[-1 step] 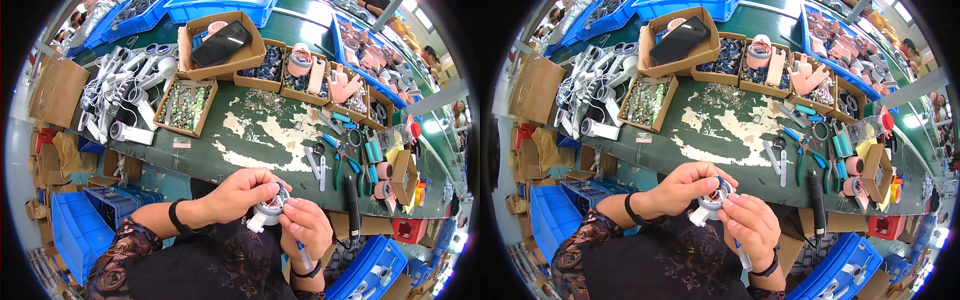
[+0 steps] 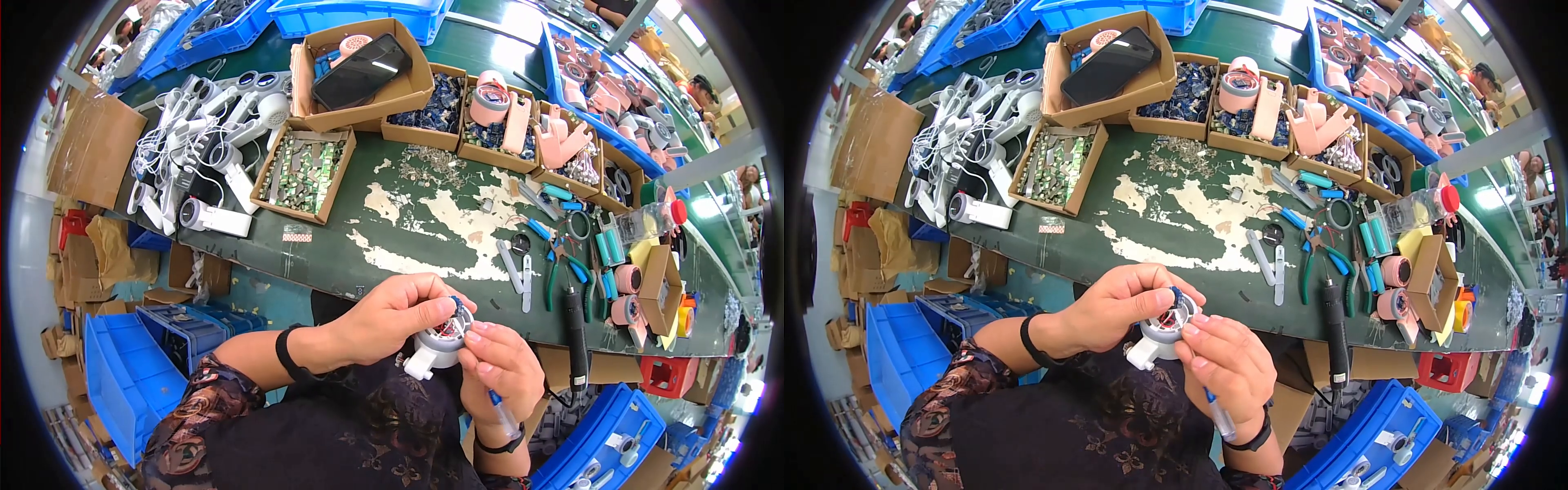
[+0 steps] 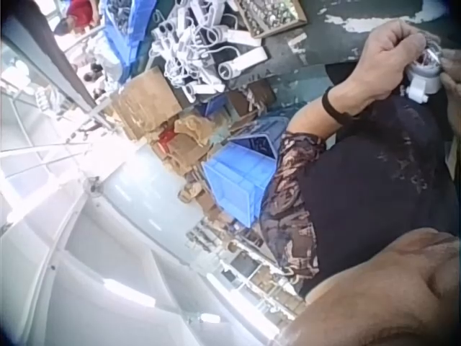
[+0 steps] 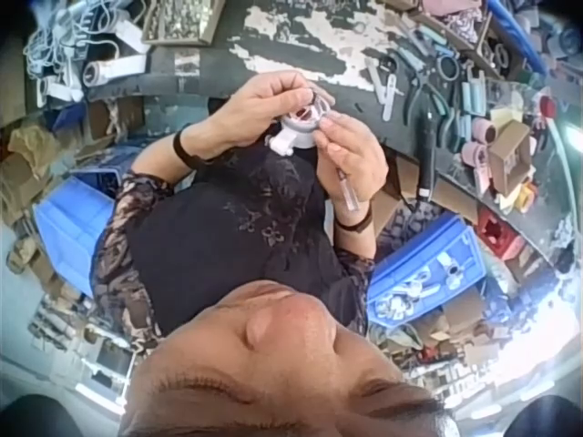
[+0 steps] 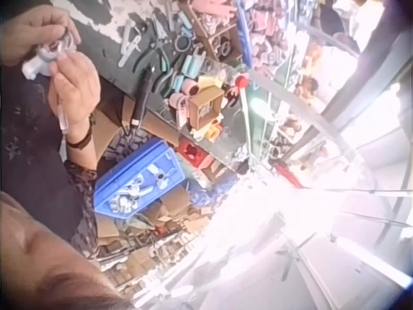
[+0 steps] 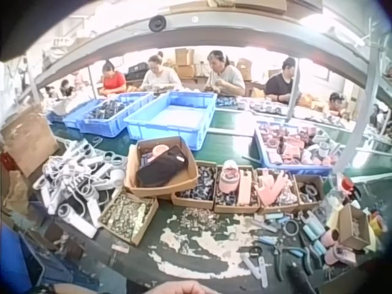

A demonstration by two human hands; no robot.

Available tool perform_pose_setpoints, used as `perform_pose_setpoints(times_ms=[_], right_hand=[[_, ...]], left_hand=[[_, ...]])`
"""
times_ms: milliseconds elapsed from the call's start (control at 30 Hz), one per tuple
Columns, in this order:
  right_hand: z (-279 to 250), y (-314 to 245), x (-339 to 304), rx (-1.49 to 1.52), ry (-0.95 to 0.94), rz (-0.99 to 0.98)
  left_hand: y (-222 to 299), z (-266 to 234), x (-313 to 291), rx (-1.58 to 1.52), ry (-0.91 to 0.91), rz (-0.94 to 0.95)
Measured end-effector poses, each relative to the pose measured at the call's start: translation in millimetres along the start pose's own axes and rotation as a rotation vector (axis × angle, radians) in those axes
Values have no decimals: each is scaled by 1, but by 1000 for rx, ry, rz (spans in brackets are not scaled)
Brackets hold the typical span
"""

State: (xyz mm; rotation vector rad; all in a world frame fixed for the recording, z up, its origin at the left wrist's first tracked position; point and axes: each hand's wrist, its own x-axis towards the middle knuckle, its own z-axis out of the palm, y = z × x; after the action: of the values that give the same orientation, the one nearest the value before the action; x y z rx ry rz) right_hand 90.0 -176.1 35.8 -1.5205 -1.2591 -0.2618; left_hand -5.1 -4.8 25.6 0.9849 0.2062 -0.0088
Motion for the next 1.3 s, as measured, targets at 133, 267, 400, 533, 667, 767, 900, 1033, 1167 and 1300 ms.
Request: perform_pose_setpoints(times_ms=[133,267,400,533,667,767,900,1033,1167,1300], right_hand=[[3,3,-1,85,64,80],[0,-2,-1,112,53,126],[-2,-2,1,75,44,129],[-5,-10,3,-32,1,144],[-3,-13,3,-113,-4,123],[0,-12,1,-124,15,125],[1,-13,-1,-110,28,140],[1,-14,1,-134,12,139],[2,-15,1,-155,-1,130],[4,-16,1,-178,-16,115]], left_hand=[[-2,2,1,-91,56,-25],[0,3,0,-15,90,39],[2,4,-1,37,90,38],[-1,5,-1,124,117,124],[-6,3,-1,138,116,167],[0,5,-2,128,131,109],[0,5,-2,141,146,113],[0,5,-2,150,164,112],[-2,4,-2,176,176,121],[-4,2,-1,224,177,144]])
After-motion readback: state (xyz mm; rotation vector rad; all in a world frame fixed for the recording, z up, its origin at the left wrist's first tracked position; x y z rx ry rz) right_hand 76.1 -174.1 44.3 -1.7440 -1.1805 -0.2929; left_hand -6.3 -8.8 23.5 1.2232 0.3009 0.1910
